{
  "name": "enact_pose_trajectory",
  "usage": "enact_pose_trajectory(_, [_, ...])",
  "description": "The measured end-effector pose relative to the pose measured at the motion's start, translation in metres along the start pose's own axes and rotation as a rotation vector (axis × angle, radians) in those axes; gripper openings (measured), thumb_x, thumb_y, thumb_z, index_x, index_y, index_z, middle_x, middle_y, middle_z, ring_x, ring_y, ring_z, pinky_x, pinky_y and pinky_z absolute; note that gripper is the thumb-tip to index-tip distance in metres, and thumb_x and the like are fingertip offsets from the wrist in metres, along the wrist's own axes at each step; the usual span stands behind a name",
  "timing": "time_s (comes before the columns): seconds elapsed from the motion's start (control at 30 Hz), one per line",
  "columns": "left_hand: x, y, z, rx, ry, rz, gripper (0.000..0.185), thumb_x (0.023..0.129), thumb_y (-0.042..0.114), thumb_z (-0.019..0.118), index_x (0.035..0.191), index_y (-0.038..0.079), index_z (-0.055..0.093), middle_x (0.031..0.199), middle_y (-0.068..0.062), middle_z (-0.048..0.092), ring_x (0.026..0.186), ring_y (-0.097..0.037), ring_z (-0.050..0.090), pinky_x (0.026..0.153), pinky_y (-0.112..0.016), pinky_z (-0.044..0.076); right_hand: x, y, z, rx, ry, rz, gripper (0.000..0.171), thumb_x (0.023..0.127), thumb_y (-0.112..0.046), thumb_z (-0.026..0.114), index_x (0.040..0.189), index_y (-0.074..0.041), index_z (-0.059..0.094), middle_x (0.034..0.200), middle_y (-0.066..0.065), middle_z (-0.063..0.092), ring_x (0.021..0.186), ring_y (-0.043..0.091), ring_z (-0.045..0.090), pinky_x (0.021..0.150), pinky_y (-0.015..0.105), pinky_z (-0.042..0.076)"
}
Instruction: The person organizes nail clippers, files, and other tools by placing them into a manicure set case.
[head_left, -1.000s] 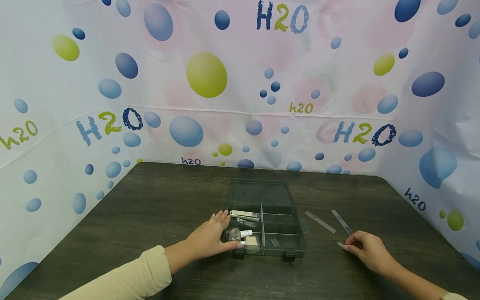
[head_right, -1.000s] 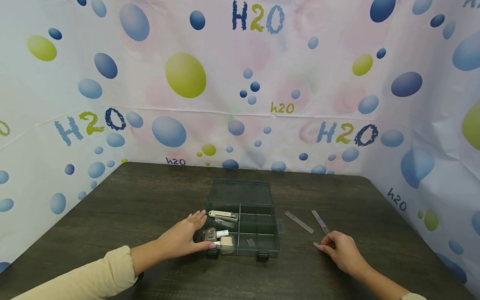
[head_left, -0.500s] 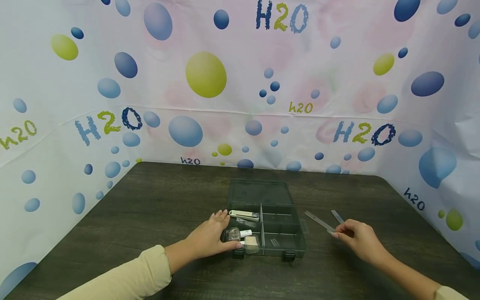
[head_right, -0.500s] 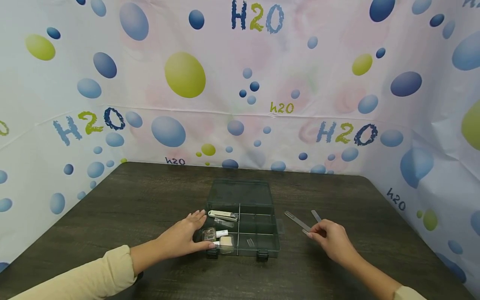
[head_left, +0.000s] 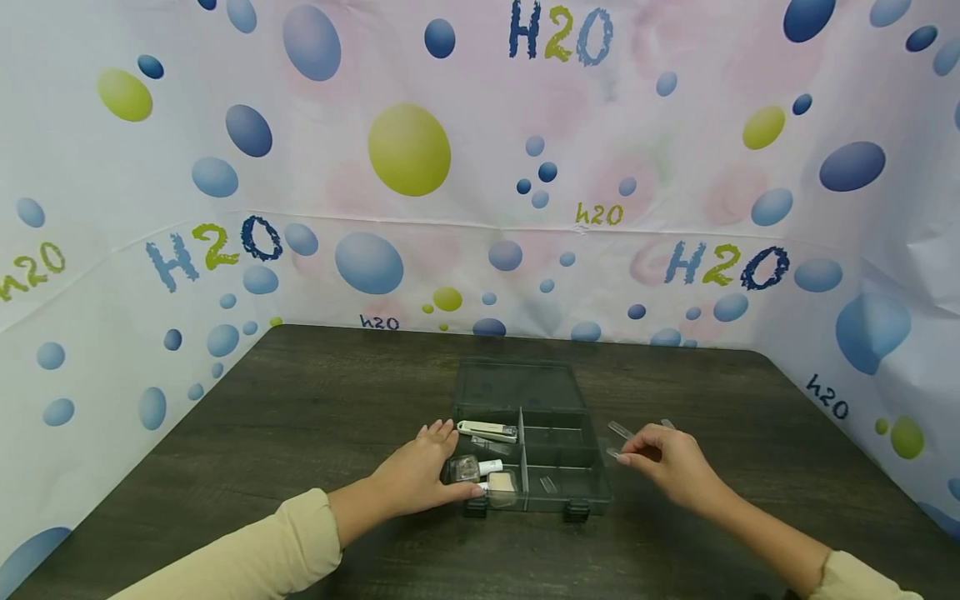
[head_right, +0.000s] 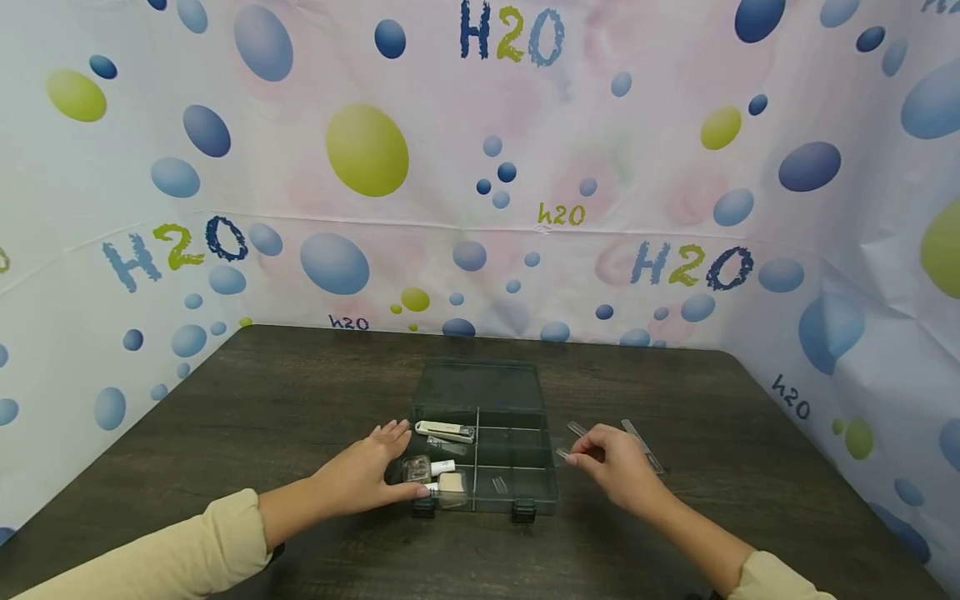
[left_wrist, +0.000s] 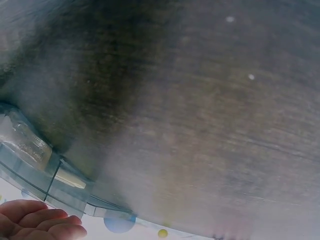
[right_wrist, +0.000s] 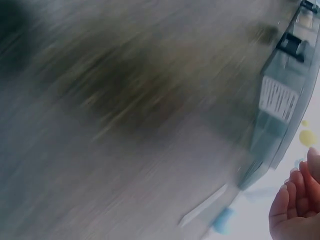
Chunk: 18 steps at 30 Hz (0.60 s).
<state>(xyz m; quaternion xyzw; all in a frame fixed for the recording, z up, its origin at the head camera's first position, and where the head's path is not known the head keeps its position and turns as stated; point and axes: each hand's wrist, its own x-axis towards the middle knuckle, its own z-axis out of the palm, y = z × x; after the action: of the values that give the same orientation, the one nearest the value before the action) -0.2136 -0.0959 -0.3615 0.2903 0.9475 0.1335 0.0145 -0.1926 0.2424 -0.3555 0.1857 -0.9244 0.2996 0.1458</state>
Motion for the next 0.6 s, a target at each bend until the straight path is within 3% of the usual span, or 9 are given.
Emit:
enact_pose_trajectory(0.3, [0.0,0.001,-0.001,0.0,0.004,0.003,0.085,0.083,0.056,0.06,0.133,-0.01,0.044,0.142,-0.029,0.037,0.134,-0.041,0.034,0.109,-0.051,0.032,0.014,-0.018,0.017,0.073,-0.103,-0.074,0.005,0.08,-0.009,0.07,0.075,-0.008,0.068,0.072,-0.005,0.055,0.059,-0.004,0.04,0.05,0.017,0.041])
enact_pose_trajectory(0.6, [0.0,0.001,-0.001,-0.001,0.002,0.008,0.084,0.083,0.055,0.061,0.133,-0.01,0.043,0.142,-0.028,0.037,0.133,-0.041,0.035,0.109,-0.051,0.033,0.026,-0.026,0.033,-0.011,-0.23,-0.214,0.006,0.077,-0.008,0.072,0.073,-0.009,0.068,0.072,-0.005,0.058,0.064,-0.002,0.046,0.054,0.017,0.044])
